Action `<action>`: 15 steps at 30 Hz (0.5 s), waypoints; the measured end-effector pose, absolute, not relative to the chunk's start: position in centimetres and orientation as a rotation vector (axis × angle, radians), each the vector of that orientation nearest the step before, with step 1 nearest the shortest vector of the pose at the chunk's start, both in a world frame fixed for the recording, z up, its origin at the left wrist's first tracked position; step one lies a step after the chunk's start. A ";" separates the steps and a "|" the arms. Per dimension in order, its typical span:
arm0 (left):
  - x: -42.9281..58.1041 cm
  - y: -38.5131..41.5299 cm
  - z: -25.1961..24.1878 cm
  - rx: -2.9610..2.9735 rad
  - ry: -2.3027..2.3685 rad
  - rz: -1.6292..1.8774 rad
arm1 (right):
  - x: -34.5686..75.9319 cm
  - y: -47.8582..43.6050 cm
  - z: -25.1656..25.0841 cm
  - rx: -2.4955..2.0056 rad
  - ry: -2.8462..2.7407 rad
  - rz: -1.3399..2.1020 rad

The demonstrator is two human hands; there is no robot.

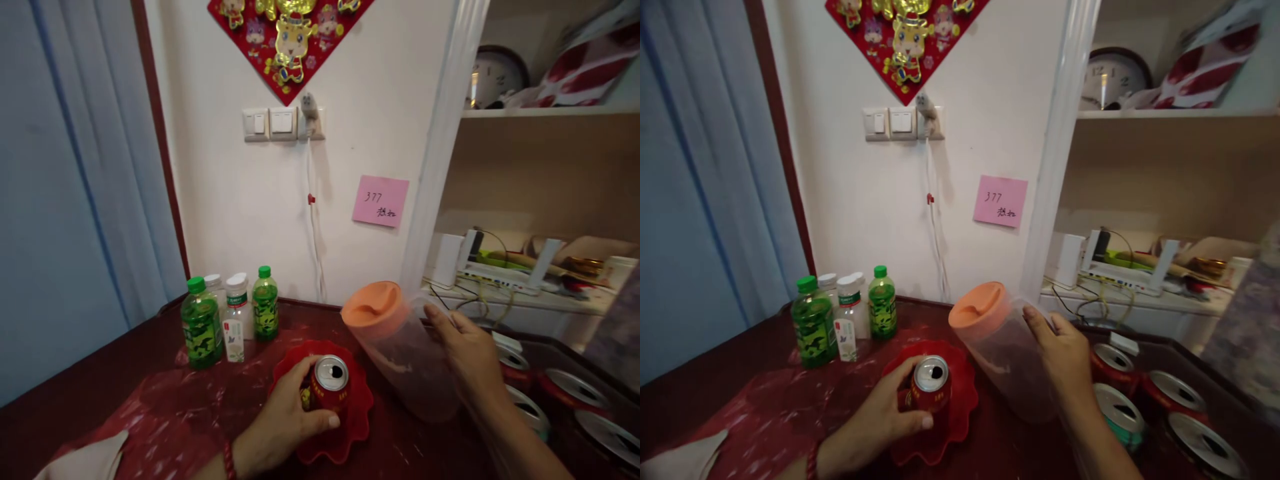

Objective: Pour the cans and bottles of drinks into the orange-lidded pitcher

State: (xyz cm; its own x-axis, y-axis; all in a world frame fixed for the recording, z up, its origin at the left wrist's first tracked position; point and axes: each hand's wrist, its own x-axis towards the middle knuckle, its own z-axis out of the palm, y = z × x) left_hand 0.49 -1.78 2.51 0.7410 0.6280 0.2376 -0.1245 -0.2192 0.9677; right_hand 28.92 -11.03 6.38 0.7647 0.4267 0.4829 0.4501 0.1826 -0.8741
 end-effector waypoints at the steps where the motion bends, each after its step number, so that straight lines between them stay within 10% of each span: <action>1: 0.5 -1.8 2.5 1.666 0.415 0.726 | 28.9 -10.7 5.9 -1.402 -0.740 0.016; 15: 0.7 -1.6 2.1 1.665 0.487 0.688 | 27.9 -6.7 -0.1 -1.015 -0.603 0.222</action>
State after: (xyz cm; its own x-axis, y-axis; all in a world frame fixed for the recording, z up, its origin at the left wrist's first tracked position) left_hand 0.73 -1.56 2.07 0.7367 0.6531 0.1753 -0.0521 -0.2036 0.9777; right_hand 27.94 -6.68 -0.10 0.8171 0.4431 0.3688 0.0991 0.5223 -0.8470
